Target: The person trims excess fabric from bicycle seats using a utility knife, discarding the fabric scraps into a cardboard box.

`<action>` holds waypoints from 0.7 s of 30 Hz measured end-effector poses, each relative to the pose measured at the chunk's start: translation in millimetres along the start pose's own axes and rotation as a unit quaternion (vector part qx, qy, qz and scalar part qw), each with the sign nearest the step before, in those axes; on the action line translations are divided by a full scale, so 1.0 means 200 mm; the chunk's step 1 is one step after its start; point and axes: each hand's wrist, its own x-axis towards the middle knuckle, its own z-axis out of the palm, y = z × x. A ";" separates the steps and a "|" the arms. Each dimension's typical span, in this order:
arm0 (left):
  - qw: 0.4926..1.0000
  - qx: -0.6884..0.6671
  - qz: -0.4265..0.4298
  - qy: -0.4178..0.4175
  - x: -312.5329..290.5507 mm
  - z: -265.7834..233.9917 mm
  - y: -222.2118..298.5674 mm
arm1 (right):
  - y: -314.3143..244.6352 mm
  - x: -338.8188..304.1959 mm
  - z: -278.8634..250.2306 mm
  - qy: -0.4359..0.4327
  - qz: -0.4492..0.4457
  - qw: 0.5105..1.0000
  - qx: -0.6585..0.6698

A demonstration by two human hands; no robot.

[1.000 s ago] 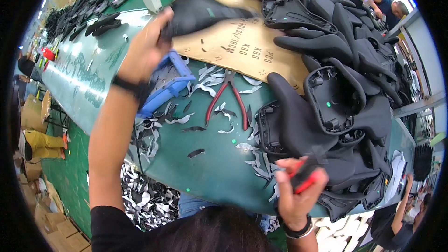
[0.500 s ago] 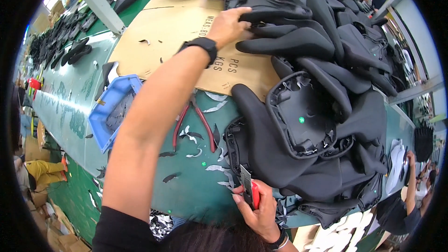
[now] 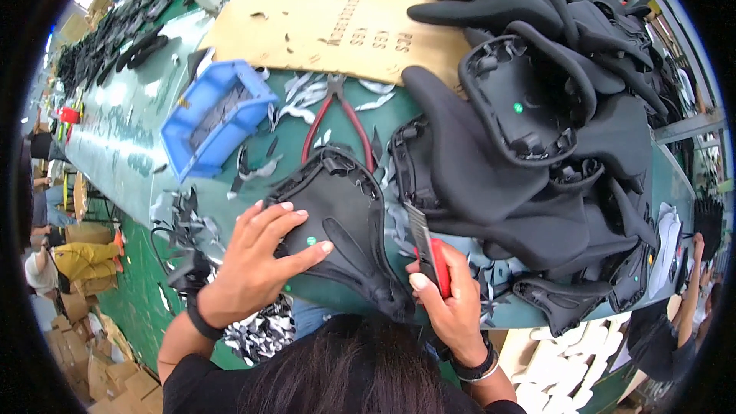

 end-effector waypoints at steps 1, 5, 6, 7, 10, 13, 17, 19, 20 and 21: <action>1.000 -0.007 -0.005 -0.001 -0.04 0.07 0.00 | 0.01 -0.02 0.01 -0.007 0.038 0.998 -0.042; 0.992 -0.094 -0.079 0.034 -0.09 0.19 0.02 | 0.05 -0.06 -0.01 -0.032 -0.080 0.967 -0.240; 0.980 -0.158 -0.101 0.069 -0.09 0.20 0.02 | 0.01 -0.08 -0.01 -0.021 -0.153 0.937 -0.315; 0.979 -0.162 -0.105 0.070 -0.10 0.24 0.01 | -0.02 -0.08 0.00 -0.012 -0.224 0.895 -0.386; 0.973 -0.188 -0.103 0.083 -0.11 0.26 -0.01 | -0.08 -0.07 0.05 -0.078 -0.209 0.867 -0.446; 0.971 -0.195 -0.105 0.087 -0.10 0.26 0.00 | -0.19 0.03 0.16 -0.102 -0.145 0.826 -0.535; 0.971 -0.183 -0.111 0.108 -0.09 0.27 0.01 | -0.12 0.00 0.15 -0.125 -0.131 0.799 -0.573; 0.969 -0.187 -0.119 0.110 -0.10 0.28 0.02 | -0.10 -0.08 0.13 -0.136 -0.098 0.804 -0.571; 0.969 -0.187 -0.118 0.113 -0.10 0.27 0.02 | -0.10 -0.13 0.11 -0.134 -0.097 0.802 -0.574; 0.968 -0.190 -0.117 0.114 -0.10 0.27 0.02 | -0.10 -0.18 0.09 -0.142 -0.102 0.801 -0.572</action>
